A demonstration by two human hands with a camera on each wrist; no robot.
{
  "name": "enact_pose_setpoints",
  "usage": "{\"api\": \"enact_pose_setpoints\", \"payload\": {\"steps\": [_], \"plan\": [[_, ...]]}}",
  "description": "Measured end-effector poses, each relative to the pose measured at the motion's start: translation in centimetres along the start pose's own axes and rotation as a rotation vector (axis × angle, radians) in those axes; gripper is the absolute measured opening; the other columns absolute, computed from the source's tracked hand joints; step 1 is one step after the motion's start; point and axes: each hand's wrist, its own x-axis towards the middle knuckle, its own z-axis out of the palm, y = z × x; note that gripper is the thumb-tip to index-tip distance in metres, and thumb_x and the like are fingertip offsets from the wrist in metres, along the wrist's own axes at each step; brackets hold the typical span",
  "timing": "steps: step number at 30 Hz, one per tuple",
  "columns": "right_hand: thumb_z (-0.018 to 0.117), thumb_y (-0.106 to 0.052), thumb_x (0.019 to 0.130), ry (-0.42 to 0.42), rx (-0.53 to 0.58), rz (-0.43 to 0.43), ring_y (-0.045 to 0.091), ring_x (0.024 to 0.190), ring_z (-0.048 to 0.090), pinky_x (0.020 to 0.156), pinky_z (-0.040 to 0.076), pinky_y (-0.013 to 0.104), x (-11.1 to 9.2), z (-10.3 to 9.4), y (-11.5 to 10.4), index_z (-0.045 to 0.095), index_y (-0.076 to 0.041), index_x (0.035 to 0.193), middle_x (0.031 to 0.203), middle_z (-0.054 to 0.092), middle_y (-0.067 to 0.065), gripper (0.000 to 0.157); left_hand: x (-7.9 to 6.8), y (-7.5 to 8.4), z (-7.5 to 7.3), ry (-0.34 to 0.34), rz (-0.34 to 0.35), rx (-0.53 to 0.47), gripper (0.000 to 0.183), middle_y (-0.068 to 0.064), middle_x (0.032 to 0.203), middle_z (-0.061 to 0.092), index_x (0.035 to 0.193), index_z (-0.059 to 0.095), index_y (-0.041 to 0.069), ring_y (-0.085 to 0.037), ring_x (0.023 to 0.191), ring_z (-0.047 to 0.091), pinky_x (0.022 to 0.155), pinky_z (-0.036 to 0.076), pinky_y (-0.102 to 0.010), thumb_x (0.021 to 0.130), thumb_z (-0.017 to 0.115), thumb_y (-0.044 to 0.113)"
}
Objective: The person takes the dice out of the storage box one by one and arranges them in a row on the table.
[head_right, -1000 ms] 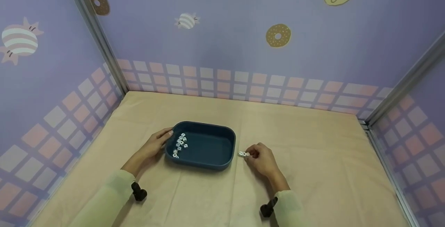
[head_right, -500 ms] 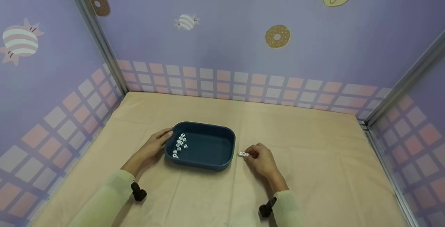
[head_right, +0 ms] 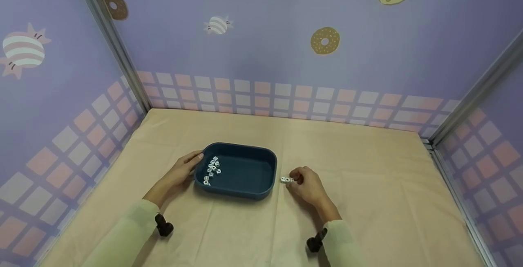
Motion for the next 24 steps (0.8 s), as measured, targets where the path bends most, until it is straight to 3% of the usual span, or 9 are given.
{"api": "enact_pose_setpoints", "payload": {"steps": [3,6,10,13,18,24], "plan": [[0.079,-0.007,0.095,0.026,0.015,0.015,0.02,0.089,0.059,0.077,0.049,0.026,0.3,-0.4,-0.6,0.071,0.0,0.118,0.101,0.068,0.008,0.025,0.0,0.0,-0.1,0.002,0.004,-0.015,0.052,-0.011,0.155,0.055,0.155,0.056,0.018,-0.032,0.136,0.058,0.108,0.05,-0.047,0.11,0.058,0.043],[0.078,-0.005,0.096,0.122,0.04,-0.004,0.021,0.088,0.061,0.076,0.05,0.024,0.6,-0.3,-1.6,0.071,0.002,0.118,0.098,0.069,0.007,0.024,0.2,-0.1,0.0,0.002,0.007,-0.03,0.051,-0.013,0.155,0.055,0.155,0.056,0.017,-0.034,0.137,0.058,0.108,0.051,-0.048,0.11,0.059,0.041],[0.078,-0.002,0.096,0.285,0.08,-0.113,0.021,0.086,0.063,0.072,0.049,0.025,1.0,0.5,-4.0,0.074,0.001,0.112,0.092,0.07,0.004,0.017,0.3,-0.2,0.2,0.0,0.004,-0.036,0.051,-0.014,0.155,0.055,0.155,0.056,0.016,-0.036,0.136,0.059,0.107,0.052,-0.048,0.11,0.06,0.04],[0.079,-0.002,0.095,0.361,0.118,-0.216,0.02,0.083,0.064,0.069,0.048,0.025,1.6,1.9,-6.3,0.075,-0.003,0.107,0.089,0.071,0.002,0.013,0.2,-0.3,0.3,0.001,-0.003,-0.025,0.052,-0.014,0.155,0.054,0.155,0.056,0.016,-0.037,0.138,0.057,0.11,0.049,-0.049,0.109,0.06,0.042],[0.081,-0.002,0.093,0.343,0.194,-0.346,0.019,0.08,0.063,0.068,0.05,0.024,3.0,5.1,-9.8,0.077,-0.006,0.103,0.091,0.071,0.001,0.011,0.2,-0.5,0.3,0.011,0.007,0.028,0.053,-0.015,0.158,0.052,0.155,0.055,0.014,-0.038,0.144,0.051,0.115,0.044,-0.055,0.11,0.059,0.042],[0.08,-0.007,0.094,0.245,0.153,-0.364,0.015,0.083,0.064,0.072,0.055,0.026,4.9,9.1,-13.1,0.077,-0.008,0.104,0.096,0.068,0.0,0.01,0.1,-0.1,0.2,0.019,0.028,0.021,0.051,-0.015,0.156,0.053,0.154,0.056,0.013,-0.038,0.141,0.053,0.113,0.045,-0.056,0.11,0.058,0.04]]}}
